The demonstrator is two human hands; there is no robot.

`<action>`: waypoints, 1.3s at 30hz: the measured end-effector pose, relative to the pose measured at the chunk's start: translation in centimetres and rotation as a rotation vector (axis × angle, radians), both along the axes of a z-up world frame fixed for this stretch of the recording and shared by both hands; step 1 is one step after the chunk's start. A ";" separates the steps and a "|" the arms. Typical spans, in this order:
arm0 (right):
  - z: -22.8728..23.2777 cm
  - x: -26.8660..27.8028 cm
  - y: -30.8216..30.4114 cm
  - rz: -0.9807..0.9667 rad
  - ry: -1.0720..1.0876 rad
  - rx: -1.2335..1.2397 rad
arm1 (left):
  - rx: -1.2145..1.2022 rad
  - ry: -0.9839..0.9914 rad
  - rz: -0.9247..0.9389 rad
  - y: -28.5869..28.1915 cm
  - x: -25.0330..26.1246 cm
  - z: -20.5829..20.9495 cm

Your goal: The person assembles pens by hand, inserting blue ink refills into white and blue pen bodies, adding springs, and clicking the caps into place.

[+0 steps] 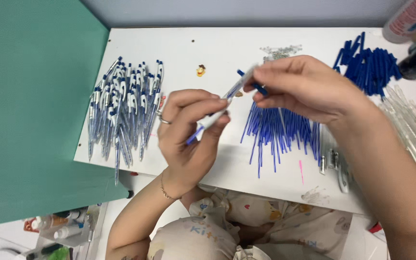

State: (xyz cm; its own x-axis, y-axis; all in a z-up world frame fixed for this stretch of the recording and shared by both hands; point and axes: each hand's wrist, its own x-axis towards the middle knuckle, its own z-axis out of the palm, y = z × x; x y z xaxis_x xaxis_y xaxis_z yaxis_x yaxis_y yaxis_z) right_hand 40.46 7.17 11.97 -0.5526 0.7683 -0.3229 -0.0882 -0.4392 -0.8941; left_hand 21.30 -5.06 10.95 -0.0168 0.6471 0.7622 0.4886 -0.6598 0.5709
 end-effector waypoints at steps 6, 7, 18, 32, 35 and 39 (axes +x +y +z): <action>4.2 1.7 -1.5 0.028 -0.642 0.410 | -0.047 -0.247 0.097 -1.1 -0.6 0.2; 3.2 2.8 -1.1 -0.011 -0.532 0.618 | -0.108 -0.342 -0.025 -1.1 -0.5 0.2; 4.0 5.7 -4.6 -0.068 -0.134 0.986 | -0.487 -0.636 -0.525 -1.6 1.8 -1.9; 3.5 6.1 -4.5 -0.077 -0.181 0.990 | -0.415 -0.300 -0.342 -3.0 2.7 -1.4; 4.1 6.2 -5.0 -0.058 -0.203 0.984 | -0.370 -0.207 -0.302 -3.0 2.5 -1.0; 3.3 6.9 -4.7 -0.048 -0.153 1.001 | -0.313 -0.101 -0.258 -2.6 2.3 -0.6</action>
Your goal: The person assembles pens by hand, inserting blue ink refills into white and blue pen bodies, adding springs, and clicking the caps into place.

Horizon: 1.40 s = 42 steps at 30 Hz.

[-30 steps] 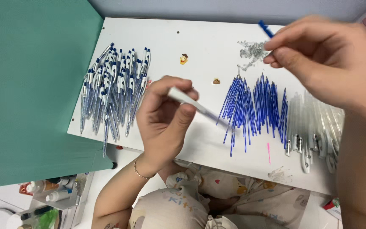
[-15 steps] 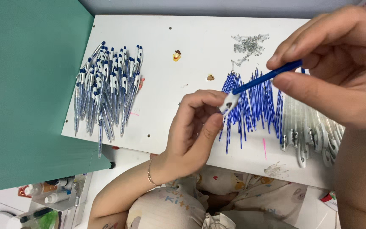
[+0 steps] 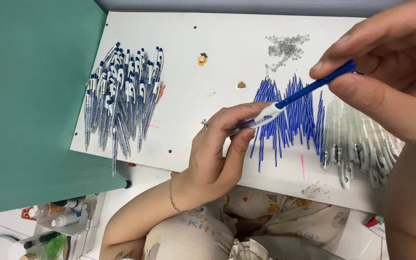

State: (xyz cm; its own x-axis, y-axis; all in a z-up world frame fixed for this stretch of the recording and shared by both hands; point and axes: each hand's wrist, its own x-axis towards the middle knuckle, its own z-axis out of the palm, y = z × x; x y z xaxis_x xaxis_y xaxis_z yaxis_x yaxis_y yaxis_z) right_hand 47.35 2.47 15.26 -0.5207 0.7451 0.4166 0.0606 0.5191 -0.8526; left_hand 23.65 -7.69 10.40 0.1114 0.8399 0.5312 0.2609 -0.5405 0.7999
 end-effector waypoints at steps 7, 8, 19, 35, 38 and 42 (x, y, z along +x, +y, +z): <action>0.2 -1.0 -0.2 0.089 0.018 0.052 | 0.010 0.076 0.014 0.2 0.4 -0.3; 0.2 -1.1 -0.3 0.069 0.004 0.061 | -0.004 0.044 -0.002 0.2 0.4 -0.4; -0.7 -1.1 -0.2 0.053 -0.029 0.062 | -0.006 -0.010 0.006 -0.1 0.9 -0.6; -1.6 -0.3 0.8 0.125 -0.018 0.142 | -0.009 -0.003 -0.053 -0.4 1.0 -0.4; -1.0 -0.2 0.7 0.128 -0.067 0.150 | 0.010 -0.006 -0.066 -0.4 1.1 -0.3; -1.1 -0.4 0.3 0.127 -0.015 0.122 | 0.021 -0.007 -0.055 -0.5 1.3 -0.5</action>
State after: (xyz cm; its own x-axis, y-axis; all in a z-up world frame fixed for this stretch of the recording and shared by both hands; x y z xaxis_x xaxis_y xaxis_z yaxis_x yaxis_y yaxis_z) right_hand 46.96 2.77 14.20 -0.6145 0.6170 0.4916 -0.0003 0.6230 -0.7823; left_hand 24.93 -8.16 9.90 0.1536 0.8214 0.5493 0.2245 -0.5704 0.7901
